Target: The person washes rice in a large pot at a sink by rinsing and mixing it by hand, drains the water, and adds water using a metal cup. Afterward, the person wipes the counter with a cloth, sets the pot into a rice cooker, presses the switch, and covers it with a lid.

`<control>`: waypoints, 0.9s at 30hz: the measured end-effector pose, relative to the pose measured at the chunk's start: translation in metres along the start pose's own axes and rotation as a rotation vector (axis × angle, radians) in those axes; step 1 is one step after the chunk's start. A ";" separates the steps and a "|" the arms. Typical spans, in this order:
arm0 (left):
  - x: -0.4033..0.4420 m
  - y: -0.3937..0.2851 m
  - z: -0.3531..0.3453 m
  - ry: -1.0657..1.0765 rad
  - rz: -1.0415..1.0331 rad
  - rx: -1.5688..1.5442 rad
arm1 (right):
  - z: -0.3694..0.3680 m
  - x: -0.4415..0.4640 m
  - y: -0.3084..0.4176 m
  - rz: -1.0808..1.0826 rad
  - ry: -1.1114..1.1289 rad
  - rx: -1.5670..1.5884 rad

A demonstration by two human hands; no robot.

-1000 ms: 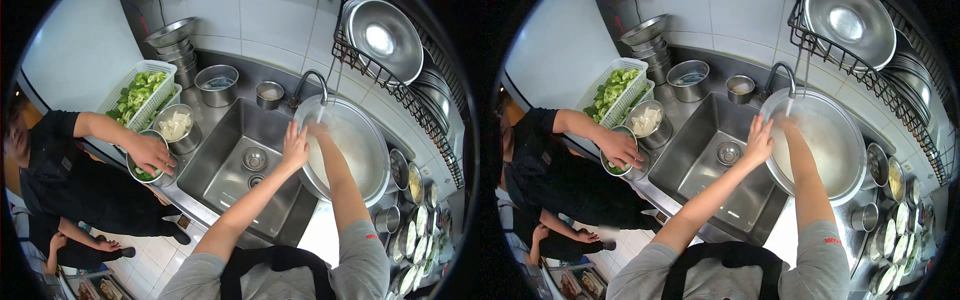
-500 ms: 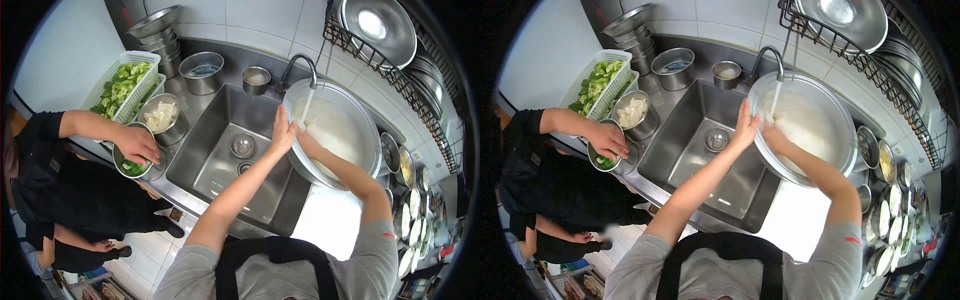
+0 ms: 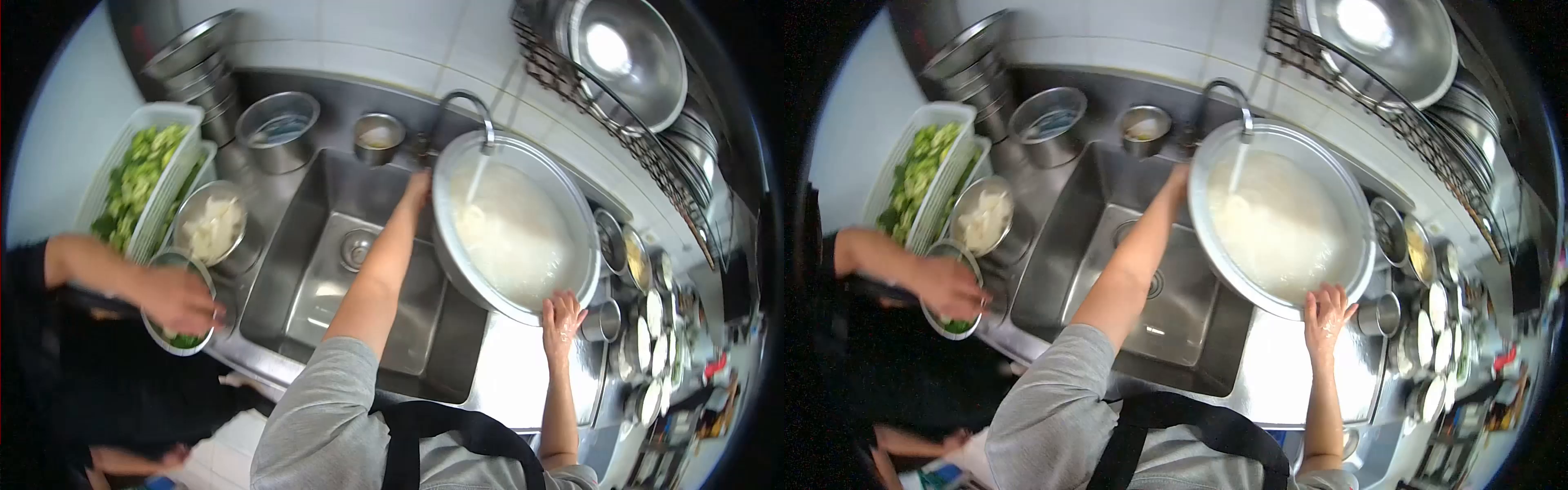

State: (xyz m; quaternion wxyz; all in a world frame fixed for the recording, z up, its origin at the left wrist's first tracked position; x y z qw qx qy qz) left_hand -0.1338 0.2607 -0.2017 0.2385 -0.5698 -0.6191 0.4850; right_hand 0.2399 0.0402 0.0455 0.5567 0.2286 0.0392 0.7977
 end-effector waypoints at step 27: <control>-0.240 -0.084 -0.088 -0.018 -0.120 0.074 | 0.031 -0.044 -0.118 -0.455 -0.484 1.638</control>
Point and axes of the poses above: each hand's wrist, its own x-axis towards the middle knuckle, its own z-axis out of the back of the hand, y = z × x, the point moved 7 cm from there along x, towards the middle knuckle, and after that the axes turned 6 degrees about x, right-handed, at the moved point
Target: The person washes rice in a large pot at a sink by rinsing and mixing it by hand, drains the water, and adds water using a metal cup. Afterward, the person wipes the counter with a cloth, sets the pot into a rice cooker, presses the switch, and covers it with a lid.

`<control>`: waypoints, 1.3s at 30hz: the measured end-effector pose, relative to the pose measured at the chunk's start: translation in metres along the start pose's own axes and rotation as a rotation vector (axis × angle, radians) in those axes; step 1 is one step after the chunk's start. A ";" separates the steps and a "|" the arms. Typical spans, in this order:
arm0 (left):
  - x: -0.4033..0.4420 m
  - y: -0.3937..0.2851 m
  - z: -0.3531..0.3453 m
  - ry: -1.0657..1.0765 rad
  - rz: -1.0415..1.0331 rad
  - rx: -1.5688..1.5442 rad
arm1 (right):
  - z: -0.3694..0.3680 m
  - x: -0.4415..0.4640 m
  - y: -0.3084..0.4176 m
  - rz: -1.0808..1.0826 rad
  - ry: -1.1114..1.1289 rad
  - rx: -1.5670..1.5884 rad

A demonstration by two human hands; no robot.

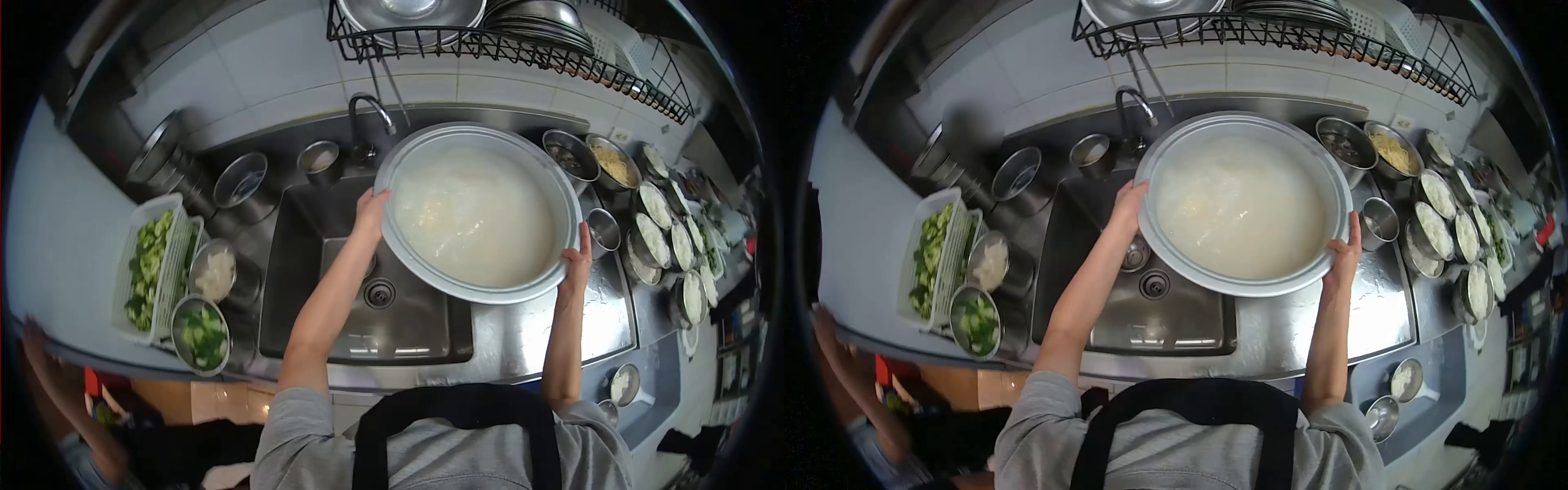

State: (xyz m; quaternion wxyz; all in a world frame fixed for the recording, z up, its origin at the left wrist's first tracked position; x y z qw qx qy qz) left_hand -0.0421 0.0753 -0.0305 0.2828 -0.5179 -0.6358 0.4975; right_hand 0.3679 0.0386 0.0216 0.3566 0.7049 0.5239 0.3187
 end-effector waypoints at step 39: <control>-0.258 0.078 -0.103 -0.207 -0.029 -0.055 | 0.049 0.018 0.206 -0.032 0.584 0.320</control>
Point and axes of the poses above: each hand's wrist, its own x-axis towards the middle knuckle, its own z-axis out of the back of the hand, y = z × x, the point moved 7 cm from there along x, towards the middle knuckle, and after that the axes turned 6 degrees about x, right-handed, at the moved point
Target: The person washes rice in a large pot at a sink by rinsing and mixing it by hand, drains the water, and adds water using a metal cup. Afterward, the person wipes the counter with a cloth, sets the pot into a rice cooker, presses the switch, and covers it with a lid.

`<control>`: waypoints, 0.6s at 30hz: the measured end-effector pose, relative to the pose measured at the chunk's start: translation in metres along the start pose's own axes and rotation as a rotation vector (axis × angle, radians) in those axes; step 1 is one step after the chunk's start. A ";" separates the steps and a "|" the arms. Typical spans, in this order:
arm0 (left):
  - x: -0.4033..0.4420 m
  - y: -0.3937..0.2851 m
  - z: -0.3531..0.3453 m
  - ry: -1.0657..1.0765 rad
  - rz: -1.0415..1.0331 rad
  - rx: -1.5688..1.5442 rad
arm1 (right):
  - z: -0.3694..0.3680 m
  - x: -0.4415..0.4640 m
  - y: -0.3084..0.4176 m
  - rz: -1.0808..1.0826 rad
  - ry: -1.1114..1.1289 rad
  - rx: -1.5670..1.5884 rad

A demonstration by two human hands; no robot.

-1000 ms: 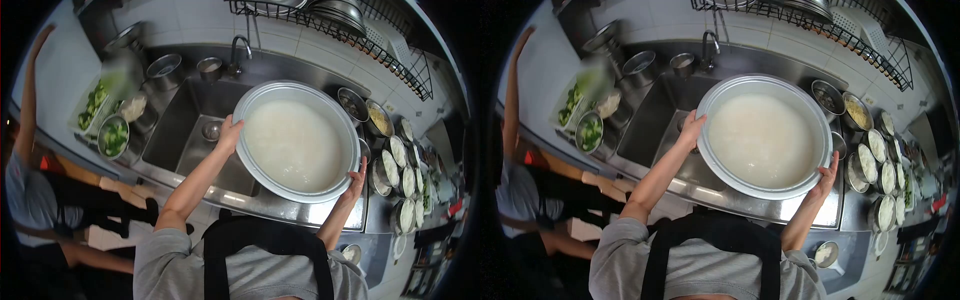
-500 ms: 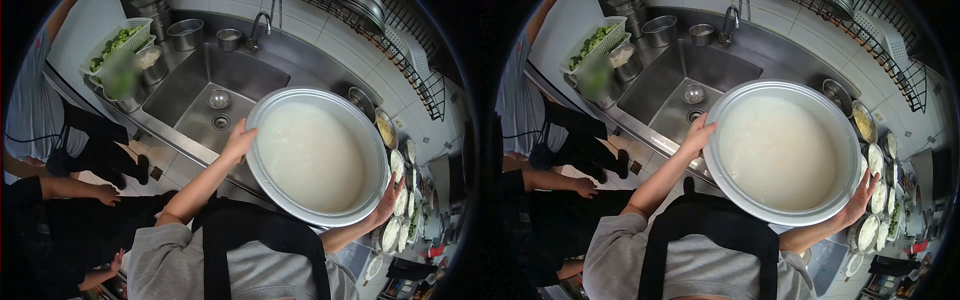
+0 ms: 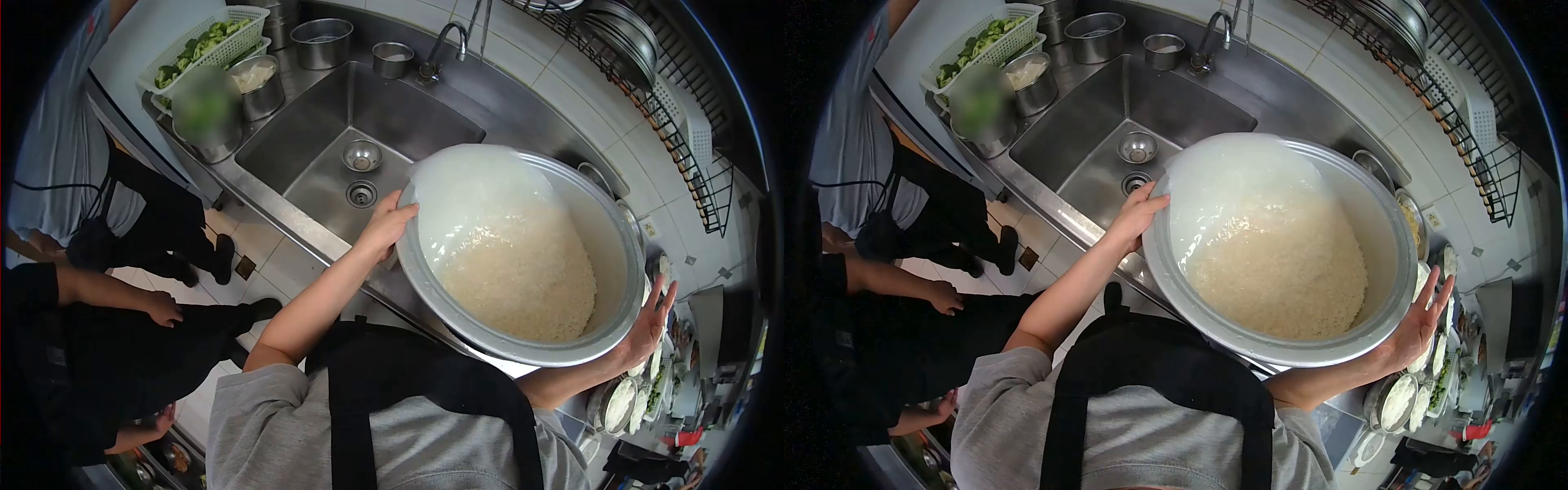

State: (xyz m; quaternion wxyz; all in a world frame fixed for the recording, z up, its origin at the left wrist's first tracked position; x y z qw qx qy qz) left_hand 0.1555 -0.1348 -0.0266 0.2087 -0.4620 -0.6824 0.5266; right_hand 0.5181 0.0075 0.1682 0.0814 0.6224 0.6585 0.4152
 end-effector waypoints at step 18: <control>0.006 0.007 0.020 -0.039 0.038 -0.082 | -0.029 0.024 -0.011 -0.091 0.217 0.093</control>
Point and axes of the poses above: each hand's wrist, its own x-axis towards the middle knuckle, its own z-axis out of the back of the hand, y = z × x, the point moved 7 cm from there along x, towards the middle knuckle, and after that the axes turned 6 degrees about x, right-handed, at the moved point
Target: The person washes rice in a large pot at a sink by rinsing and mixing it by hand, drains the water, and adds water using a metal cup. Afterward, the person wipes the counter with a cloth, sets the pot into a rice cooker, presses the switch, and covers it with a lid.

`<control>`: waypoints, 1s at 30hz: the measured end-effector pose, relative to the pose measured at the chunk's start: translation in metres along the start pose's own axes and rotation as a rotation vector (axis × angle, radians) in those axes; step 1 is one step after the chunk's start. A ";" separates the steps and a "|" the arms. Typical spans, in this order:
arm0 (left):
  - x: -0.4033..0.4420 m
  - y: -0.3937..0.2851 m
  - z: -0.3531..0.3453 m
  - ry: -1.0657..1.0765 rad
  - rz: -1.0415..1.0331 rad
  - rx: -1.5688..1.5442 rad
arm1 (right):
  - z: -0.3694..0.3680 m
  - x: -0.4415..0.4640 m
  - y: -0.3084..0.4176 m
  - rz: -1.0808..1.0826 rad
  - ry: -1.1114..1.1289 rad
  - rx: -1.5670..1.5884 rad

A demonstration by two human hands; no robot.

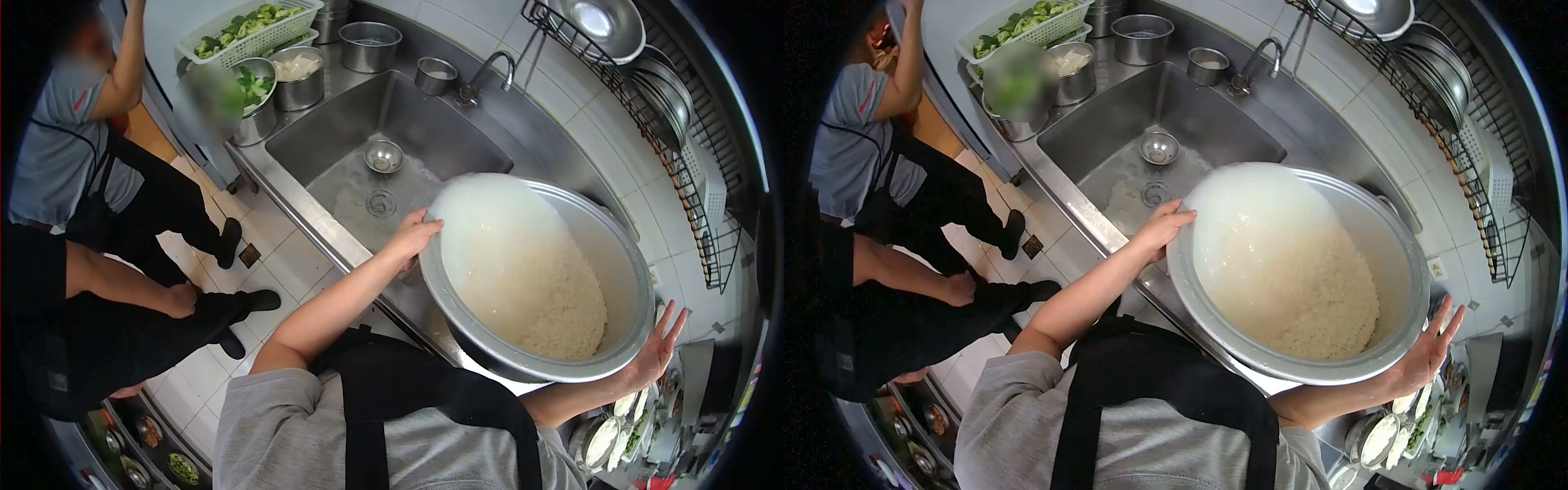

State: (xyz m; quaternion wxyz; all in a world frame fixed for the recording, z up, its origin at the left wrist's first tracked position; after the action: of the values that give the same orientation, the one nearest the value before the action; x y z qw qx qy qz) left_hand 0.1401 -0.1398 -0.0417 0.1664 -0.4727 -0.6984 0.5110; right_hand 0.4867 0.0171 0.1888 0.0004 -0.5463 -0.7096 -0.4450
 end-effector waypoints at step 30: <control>0.015 0.021 0.023 -0.021 0.083 -0.031 | -0.032 0.028 -0.014 -0.078 0.123 -0.050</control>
State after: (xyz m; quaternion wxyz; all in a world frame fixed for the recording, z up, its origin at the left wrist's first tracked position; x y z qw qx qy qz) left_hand 0.1264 -0.1392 -0.0739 0.1304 -0.4984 -0.6879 0.5113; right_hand 0.4488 0.0185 0.2126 0.0130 -0.4898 -0.7175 -0.4951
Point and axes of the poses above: each hand's wrist, its own x-axis towards the middle knuckle, its own z-axis out of the back of the hand, y = z × x, the point moved 7 cm from there along x, towards the middle knuckle, and after that the axes turned 6 degrees about x, right-handed, at the moved point
